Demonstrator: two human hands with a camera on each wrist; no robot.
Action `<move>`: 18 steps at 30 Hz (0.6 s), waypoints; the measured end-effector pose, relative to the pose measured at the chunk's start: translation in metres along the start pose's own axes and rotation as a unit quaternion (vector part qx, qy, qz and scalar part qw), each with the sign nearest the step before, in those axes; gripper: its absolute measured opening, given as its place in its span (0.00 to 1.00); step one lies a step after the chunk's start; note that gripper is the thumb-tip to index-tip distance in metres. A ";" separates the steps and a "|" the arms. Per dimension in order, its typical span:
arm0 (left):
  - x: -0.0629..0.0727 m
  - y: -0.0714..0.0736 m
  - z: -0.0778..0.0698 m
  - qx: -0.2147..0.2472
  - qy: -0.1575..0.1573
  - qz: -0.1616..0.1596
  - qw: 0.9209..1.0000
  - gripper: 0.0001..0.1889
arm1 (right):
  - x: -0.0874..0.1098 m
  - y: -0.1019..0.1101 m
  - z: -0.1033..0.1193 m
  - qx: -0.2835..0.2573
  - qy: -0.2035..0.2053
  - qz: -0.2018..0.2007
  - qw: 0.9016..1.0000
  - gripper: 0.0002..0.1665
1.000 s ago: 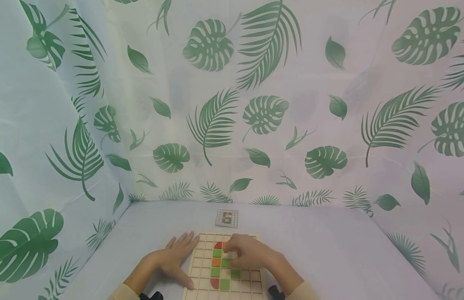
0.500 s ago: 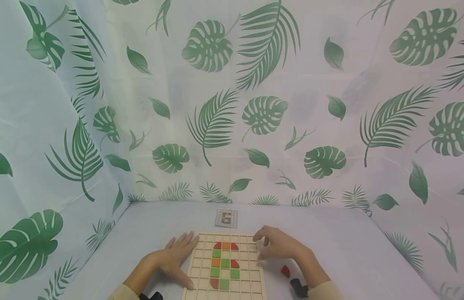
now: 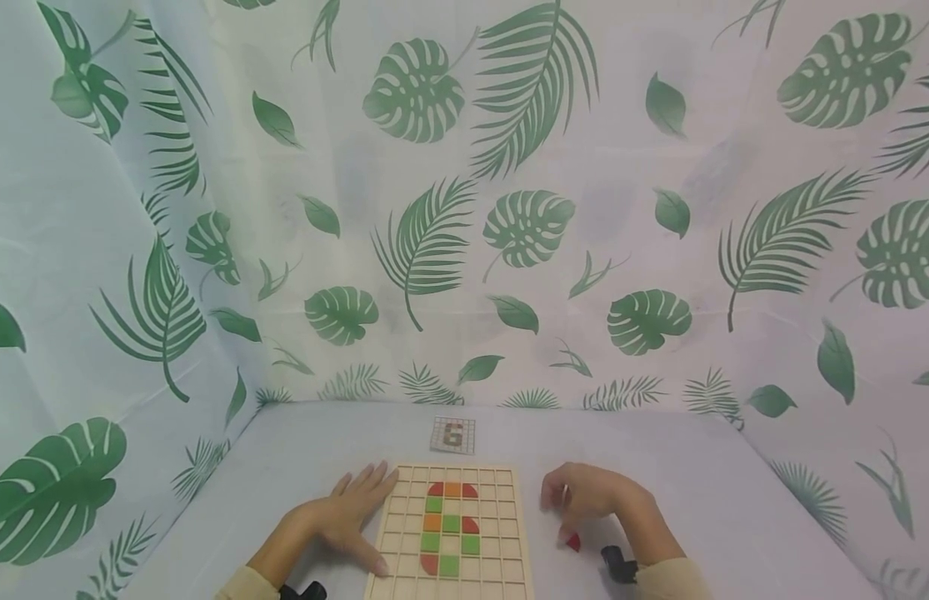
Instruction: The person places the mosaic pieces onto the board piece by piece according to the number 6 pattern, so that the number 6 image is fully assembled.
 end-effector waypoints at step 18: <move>0.001 0.001 -0.003 0.001 0.000 -0.001 1.000 0.73 | 0.000 -0.003 -0.005 -0.012 -0.051 0.012 0.999 0.23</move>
Point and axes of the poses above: each hand's wrist, its own x-axis away from the middle knuckle, its own y-axis out of the back of the hand, z = x × y, the point moved 3 cm from there along -x, towards the middle knuckle, and after that the axes turned 9 degrees about -y, right-handed, at the moved point
